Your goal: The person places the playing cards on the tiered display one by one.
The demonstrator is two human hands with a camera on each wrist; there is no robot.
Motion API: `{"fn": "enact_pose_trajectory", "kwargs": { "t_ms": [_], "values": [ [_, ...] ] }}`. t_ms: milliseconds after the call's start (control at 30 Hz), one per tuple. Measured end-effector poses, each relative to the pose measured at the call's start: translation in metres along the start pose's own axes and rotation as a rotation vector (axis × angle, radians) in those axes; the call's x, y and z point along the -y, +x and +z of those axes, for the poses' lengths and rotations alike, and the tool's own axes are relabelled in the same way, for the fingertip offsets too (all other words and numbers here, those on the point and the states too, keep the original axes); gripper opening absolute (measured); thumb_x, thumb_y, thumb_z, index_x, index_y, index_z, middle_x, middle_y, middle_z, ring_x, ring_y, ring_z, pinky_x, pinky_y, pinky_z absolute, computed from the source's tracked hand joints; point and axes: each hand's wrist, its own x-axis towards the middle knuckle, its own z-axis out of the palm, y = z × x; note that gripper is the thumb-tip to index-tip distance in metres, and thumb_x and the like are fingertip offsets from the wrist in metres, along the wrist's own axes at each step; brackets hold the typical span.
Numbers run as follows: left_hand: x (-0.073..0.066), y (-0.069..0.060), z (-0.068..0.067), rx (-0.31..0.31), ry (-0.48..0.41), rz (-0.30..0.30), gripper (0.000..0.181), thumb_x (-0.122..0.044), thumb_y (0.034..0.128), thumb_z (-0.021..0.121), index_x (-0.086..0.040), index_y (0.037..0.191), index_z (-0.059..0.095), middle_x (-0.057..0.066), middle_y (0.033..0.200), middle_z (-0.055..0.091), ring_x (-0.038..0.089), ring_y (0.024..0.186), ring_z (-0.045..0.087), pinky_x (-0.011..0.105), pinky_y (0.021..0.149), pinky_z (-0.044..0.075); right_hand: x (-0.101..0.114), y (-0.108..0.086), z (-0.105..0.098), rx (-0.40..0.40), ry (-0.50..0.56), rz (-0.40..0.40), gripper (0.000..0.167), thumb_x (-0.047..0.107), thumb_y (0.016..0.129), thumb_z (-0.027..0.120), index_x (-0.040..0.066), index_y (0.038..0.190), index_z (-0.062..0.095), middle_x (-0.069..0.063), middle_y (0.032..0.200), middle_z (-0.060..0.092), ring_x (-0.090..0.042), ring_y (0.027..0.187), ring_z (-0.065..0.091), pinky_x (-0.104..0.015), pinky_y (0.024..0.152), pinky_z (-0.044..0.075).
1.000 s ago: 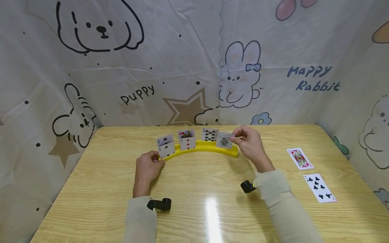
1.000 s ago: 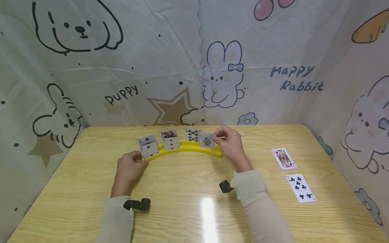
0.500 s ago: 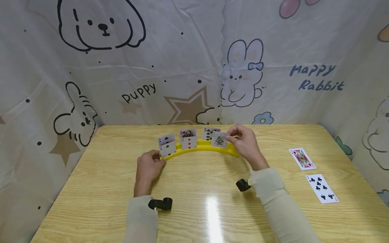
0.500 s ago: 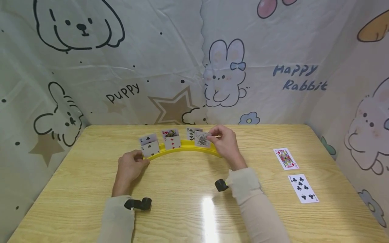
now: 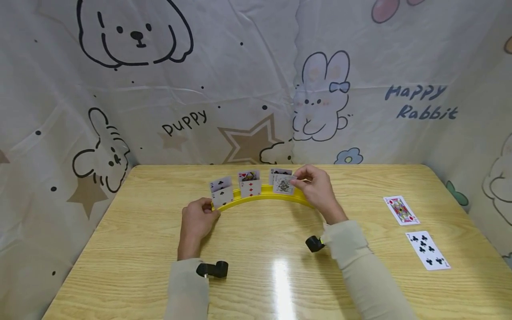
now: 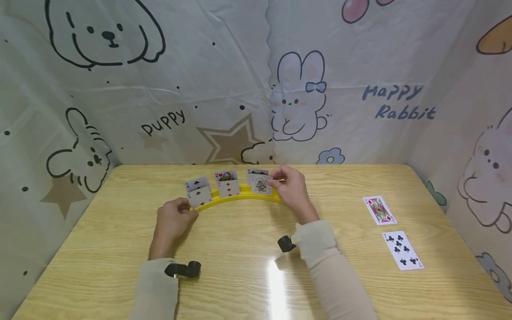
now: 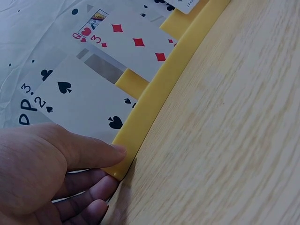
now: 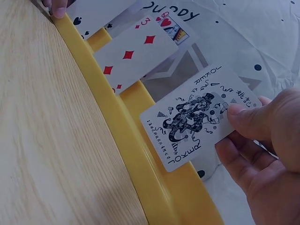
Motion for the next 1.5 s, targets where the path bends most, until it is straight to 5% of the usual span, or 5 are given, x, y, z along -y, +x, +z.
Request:
{"fn": "enact_pose_trajectory", "kwargs": {
  "t_ms": [1000,1500],
  "values": [
    [0.003,0.001,0.0,-0.013,-0.011,0.026,0.041,-0.007,0.0849,0.076,0.007,0.122,0.066,0.018,0.103,0.068,0.027,0.091,0.066,0.04,0.078,0.054,-0.007,0.001,0.014,0.004,-0.012,0.025,0.008,-0.002,0.089,0.074,0.002,0.09,0.066,-0.01,0.1,0.068,-0.023,0.091,0.062,-0.038,0.086,0.055],
    [0.003,0.002,0.002,-0.013,0.006,0.01,0.042,-0.009,0.0858,0.077,0.005,0.123,0.066,0.017,0.104,0.068,0.026,0.091,0.065,0.04,0.079,0.054,-0.015,-0.003,0.015,0.024,0.034,0.014,0.007,-0.001,0.088,0.074,-0.001,0.089,0.067,-0.012,0.095,0.067,-0.023,0.088,0.061,-0.027,0.078,0.053]
  ]
}}
